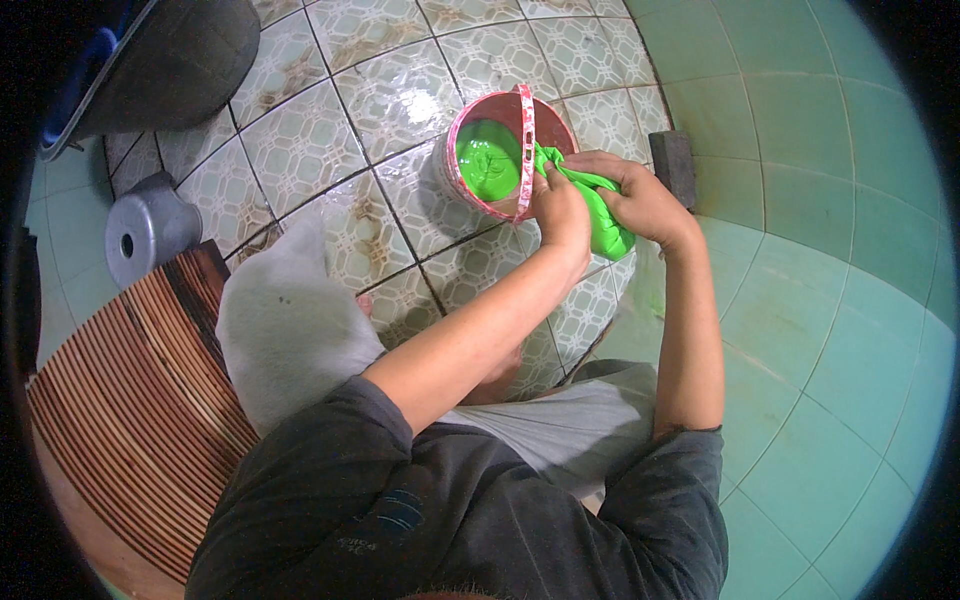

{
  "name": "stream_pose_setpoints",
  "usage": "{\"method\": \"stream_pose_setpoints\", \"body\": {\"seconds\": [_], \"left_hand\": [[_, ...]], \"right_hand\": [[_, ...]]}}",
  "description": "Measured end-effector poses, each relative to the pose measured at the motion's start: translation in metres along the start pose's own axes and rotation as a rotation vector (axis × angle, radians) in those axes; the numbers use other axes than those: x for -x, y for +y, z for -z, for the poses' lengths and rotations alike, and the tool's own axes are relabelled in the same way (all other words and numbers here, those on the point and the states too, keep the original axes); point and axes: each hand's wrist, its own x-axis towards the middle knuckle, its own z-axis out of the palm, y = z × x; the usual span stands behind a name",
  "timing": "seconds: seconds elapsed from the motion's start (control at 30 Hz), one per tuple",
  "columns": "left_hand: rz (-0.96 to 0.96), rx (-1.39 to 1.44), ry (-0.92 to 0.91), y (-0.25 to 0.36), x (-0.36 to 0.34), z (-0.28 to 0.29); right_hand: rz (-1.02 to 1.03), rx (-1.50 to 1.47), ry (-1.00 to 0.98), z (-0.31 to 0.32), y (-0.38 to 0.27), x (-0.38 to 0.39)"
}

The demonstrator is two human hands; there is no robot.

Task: The person pours green liquid into a bucket and mixes it with white paint using a putty knife.

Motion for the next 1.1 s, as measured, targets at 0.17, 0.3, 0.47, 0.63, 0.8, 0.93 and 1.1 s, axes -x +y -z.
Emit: {"method": "stream_pose_setpoints", "body": {"seconds": [0.17, 0.3, 0.47, 0.63, 0.8, 0.93, 1.1], "left_hand": [[-0.005, 0.006, -0.071, 0.000, -0.003, 0.004], [0.066, 0.006, -0.169, -0.001, -0.009, 0.008], [-0.097, -0.161, -0.083, -0.007, -0.009, 0.004], [-0.113, -0.174, -0.098, -0.010, -0.012, 0.002], [-0.144, -0.198, -0.189, -0.010, -0.009, 0.003], [-0.221, -0.238, -0.096, -0.010, -0.011, 0.002], [-0.247, -0.221, -0.026, -0.013, -0.009, 0.003]], "right_hand": [[0.019, 0.011, -0.012, 0.000, -0.001, 0.000], [0.082, 0.095, -0.015, -0.003, -0.005, 0.002], [0.109, 0.201, -0.002, -0.007, -0.007, 0.003], [0.076, 0.034, -0.013, -0.001, -0.002, 0.009], [0.023, -0.253, -0.008, 0.010, -0.001, 0.016], [-0.131, -0.206, 0.098, 0.000, -0.006, 0.012], [-0.229, -0.012, 0.180, -0.012, -0.014, -0.002]]}}
